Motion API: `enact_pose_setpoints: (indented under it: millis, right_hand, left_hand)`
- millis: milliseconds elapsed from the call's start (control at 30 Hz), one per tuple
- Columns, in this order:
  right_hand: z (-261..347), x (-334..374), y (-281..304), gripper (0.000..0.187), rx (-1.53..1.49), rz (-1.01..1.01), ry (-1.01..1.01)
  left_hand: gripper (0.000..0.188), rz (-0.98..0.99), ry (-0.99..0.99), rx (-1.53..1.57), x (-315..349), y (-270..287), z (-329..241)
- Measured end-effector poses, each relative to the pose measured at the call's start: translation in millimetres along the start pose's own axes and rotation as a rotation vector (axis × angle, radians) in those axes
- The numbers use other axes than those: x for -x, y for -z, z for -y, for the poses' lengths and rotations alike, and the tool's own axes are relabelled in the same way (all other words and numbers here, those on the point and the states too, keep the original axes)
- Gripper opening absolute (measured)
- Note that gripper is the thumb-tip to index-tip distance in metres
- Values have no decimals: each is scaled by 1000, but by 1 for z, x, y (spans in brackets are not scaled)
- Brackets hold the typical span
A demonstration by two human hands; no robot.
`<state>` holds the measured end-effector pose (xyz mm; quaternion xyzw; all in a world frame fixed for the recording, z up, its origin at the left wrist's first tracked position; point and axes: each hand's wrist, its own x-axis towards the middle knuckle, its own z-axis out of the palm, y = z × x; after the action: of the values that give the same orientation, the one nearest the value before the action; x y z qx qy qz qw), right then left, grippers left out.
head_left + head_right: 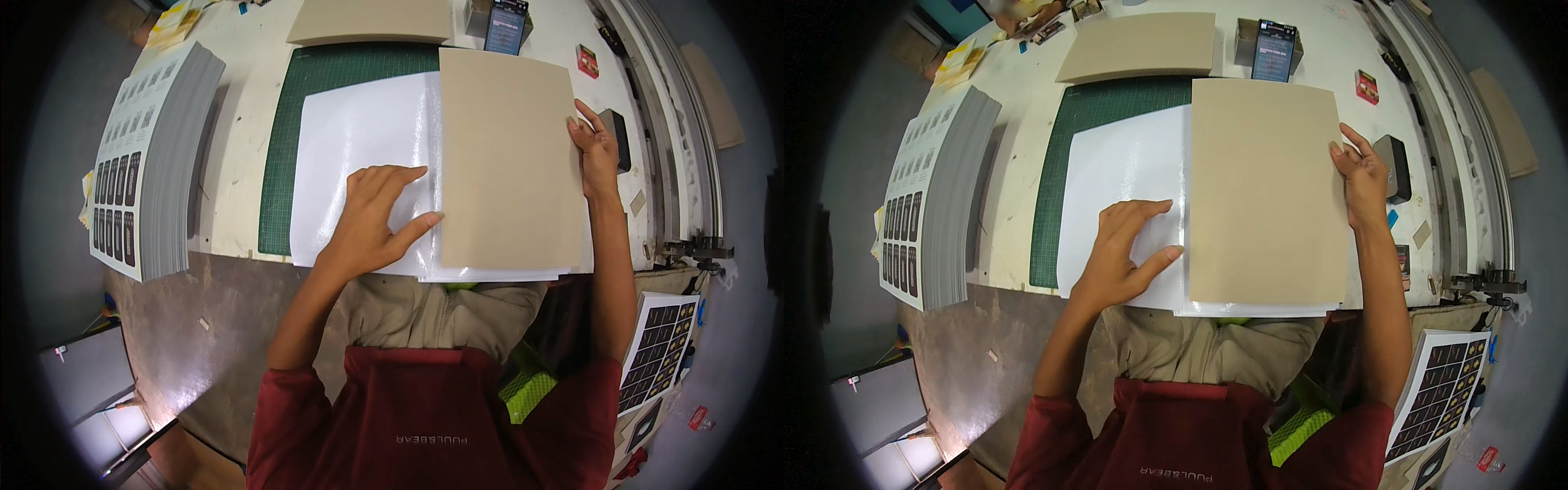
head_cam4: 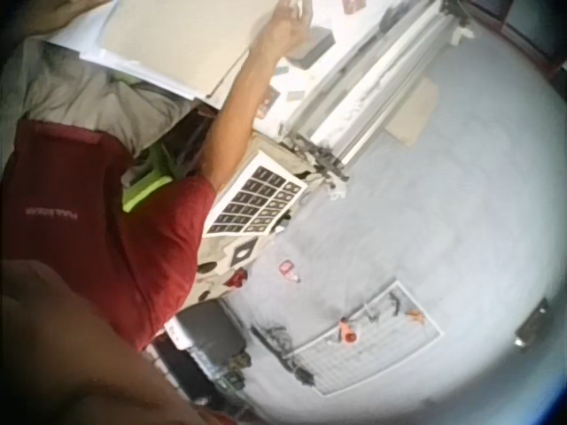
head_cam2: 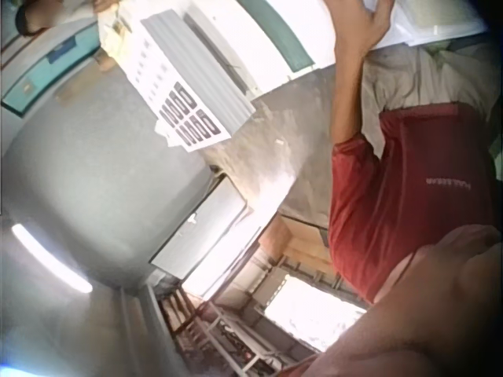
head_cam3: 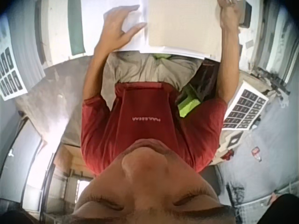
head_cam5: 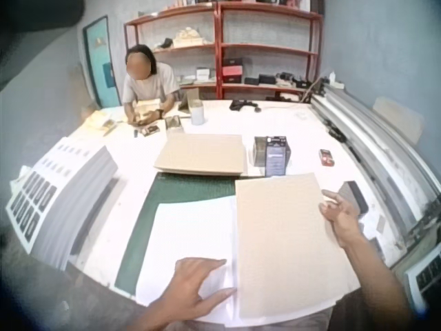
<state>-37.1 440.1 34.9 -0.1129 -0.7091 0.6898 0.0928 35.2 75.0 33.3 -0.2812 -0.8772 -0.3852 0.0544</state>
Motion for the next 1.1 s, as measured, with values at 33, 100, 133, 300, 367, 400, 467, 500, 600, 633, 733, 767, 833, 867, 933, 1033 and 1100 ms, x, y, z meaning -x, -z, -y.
enact_pose_setpoints:
  millis: [33,100,133,300,367,400,467,500,600,633,733,767,833,867,933,1033,1100]
  right_hand:
    - [-10,0,0,49,-6,9,4]
    - [-25,1,2,49,-18,23,14]
    - [-27,3,0,48,-10,15,13]
    - [-29,11,-1,48,0,-12,20]
    - [-31,11,1,48,24,-8,35]
    - [-32,11,1,48,35,-7,42]
    - [-32,11,0,49,18,-7,25]
    - [-32,11,0,49,9,-8,17]
    - [-32,12,-2,49,11,-11,19]
    - [-34,11,0,49,23,-12,21]
    - [-39,9,3,50,44,-17,23]
    - [-39,9,2,50,40,-20,20]
    - [-39,9,1,49,39,-25,23]
    - [-40,10,1,49,43,-28,28]
    - [-38,12,-1,48,46,-29,32]
    - [-36,12,-3,48,60,-26,28]
    - [-37,12,-2,48,93,-26,21]
  left_hand:
    - [60,17,2,-6,2,-4,-2]
    - [68,52,4,-18,7,-10,-4]
    - [70,59,3,-30,9,-12,-4]
    - [76,75,-16,-73,15,-21,1]
    - [76,64,-34,-71,16,-24,4]
    - [76,59,-44,-70,16,-25,4]
    - [73,60,-41,-73,16,-26,5]
    - [71,60,-39,-75,16,-26,5]
    - [70,53,-43,-82,17,-28,8]
    - [70,53,-42,-77,17,-28,8]
    - [70,56,-39,-72,17,-29,8]
    - [69,59,-38,-76,17,-29,8]
    - [68,65,-35,-80,17,-29,9]
    - [67,67,-35,-80,17,-29,9]
    - [65,76,-31,-90,18,-28,8]
    - [62,107,-30,-129,18,-27,5]
    - [58,137,-41,-170,17,-26,3]
